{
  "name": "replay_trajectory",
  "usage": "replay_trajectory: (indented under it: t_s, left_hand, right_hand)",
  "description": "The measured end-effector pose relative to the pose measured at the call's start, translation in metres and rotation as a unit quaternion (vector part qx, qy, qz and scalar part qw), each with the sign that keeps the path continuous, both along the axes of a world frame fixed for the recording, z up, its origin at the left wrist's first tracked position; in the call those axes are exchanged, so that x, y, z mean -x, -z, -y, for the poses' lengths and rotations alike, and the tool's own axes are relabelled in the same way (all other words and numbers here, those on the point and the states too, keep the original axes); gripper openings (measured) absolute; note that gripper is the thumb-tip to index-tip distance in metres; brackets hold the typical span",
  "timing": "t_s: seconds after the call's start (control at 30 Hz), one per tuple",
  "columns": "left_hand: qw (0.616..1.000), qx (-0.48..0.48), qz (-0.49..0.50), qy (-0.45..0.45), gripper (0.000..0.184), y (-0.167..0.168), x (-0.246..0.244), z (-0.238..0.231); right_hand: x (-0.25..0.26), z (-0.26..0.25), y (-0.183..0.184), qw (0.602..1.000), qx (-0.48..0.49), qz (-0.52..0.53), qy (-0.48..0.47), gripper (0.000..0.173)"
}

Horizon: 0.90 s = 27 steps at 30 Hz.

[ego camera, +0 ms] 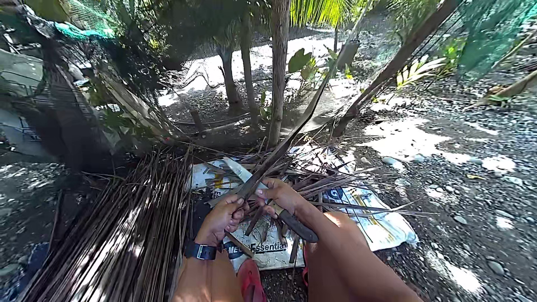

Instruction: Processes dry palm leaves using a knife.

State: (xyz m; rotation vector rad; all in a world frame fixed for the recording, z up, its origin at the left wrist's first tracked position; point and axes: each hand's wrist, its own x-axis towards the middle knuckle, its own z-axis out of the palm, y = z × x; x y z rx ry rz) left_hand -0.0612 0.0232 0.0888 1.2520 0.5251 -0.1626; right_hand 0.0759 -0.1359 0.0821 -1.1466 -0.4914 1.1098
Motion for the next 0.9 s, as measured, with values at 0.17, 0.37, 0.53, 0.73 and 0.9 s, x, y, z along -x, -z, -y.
replay_trajectory:
  t_s: [0.17,0.37,0.53,0.73,0.9]
  left_hand:
    - [0.999,-0.03,-0.026,0.011,0.032,0.0,0.004,-0.004]
    - [0.906,-0.421,0.016,-0.041,0.044,0.008,-0.006,-0.003]
    - [0.852,-0.519,0.049,0.038,0.052,0.012,-0.025,0.008]
    - [0.817,-0.561,-0.078,0.107,0.037,0.002,-0.038,0.027]
    - [0.798,-0.58,-0.085,0.14,0.036,-0.01,-0.027,0.01]
  right_hand:
    - [-0.021,0.011,-0.011,0.992,-0.009,-0.041,0.118,0.015]
    - [-0.019,0.003,-0.002,0.993,0.03,0.012,0.116,0.01]
    - [-0.005,-0.013,0.003,0.992,0.051,0.024,0.11,0.011]
    - [-0.002,-0.018,0.003,0.992,0.079,0.019,0.097,0.018]
    - [-0.012,-0.01,-0.001,0.995,0.082,0.002,0.063,0.022]
